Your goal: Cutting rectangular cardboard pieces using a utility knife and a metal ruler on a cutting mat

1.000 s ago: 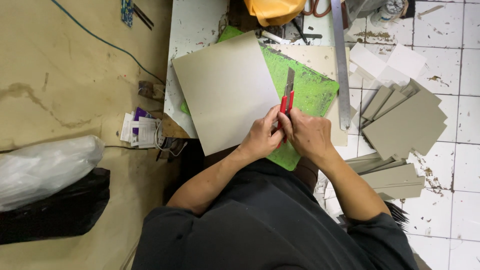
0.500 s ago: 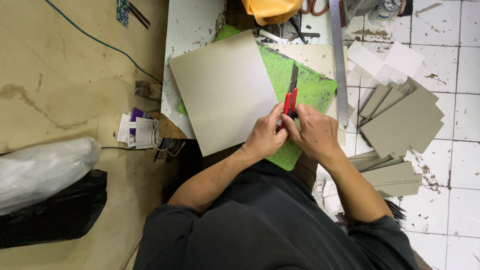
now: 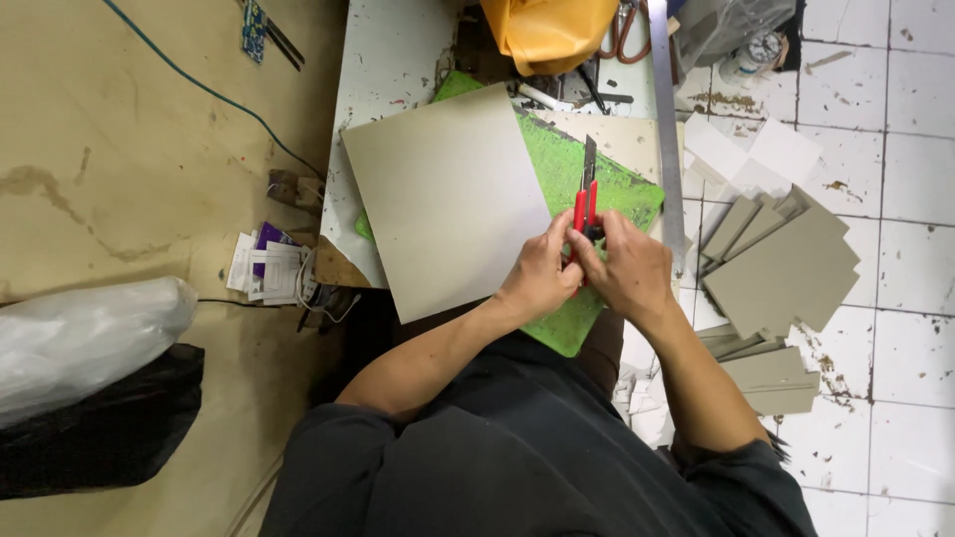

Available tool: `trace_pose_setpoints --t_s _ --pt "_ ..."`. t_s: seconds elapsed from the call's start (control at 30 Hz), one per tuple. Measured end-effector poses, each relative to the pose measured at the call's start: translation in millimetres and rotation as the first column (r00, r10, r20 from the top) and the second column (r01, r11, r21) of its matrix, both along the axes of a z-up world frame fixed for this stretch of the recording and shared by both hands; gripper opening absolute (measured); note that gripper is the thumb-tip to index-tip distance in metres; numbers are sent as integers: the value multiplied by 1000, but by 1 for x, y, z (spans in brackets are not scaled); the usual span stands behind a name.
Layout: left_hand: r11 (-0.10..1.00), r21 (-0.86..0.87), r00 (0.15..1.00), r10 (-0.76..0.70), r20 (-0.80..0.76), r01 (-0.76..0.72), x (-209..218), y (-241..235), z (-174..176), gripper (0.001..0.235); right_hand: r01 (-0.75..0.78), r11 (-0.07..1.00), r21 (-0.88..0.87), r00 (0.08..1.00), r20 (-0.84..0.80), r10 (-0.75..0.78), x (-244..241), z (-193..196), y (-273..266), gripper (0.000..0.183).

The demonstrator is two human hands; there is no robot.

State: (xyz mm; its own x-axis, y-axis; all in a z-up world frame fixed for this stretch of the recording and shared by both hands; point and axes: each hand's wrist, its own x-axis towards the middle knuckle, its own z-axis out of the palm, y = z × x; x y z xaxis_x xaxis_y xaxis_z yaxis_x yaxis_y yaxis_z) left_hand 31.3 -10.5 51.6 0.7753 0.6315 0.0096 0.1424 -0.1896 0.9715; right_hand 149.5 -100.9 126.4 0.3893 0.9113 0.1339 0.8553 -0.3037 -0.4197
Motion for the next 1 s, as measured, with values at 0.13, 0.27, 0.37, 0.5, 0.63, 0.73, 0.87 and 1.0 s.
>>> trace_pose_setpoints --t_s 0.13,0.27,0.37,0.5,0.63,0.73,0.87,1.0 --pt "993 -17 993 -116 -8 116 -15 7 45 82 71 997 -40 981 -179 -77 25 -17 19 38" --pt "996 58 997 70 36 -72 -55 32 48 69 193 974 -120 979 -44 -199 93 -32 52 43" --pt "923 202 942 335 3 -329 -95 56 55 62 218 952 -213 975 90 -203 135 -55 84 44" --pt "640 586 773 634 -36 -497 -148 93 41 75 242 948 -207 950 249 -188 168 -95 119 40" --pt "567 658 749 663 -6 -497 -169 128 -26 81 204 976 -71 936 308 -173 160 -115 114 36" --pt "683 545 779 622 -84 -487 -169 126 -15 79 77 981 180 858 489 -157 130 -109 94 36" --pt "660 551 772 634 -44 -511 -178 134 -38 77 -3 974 228 935 347 -78 92 -124 73 29" --pt "718 470 809 588 -14 -514 -181 147 -41 66 -41 965 257 969 247 -25 87 -130 70 35"
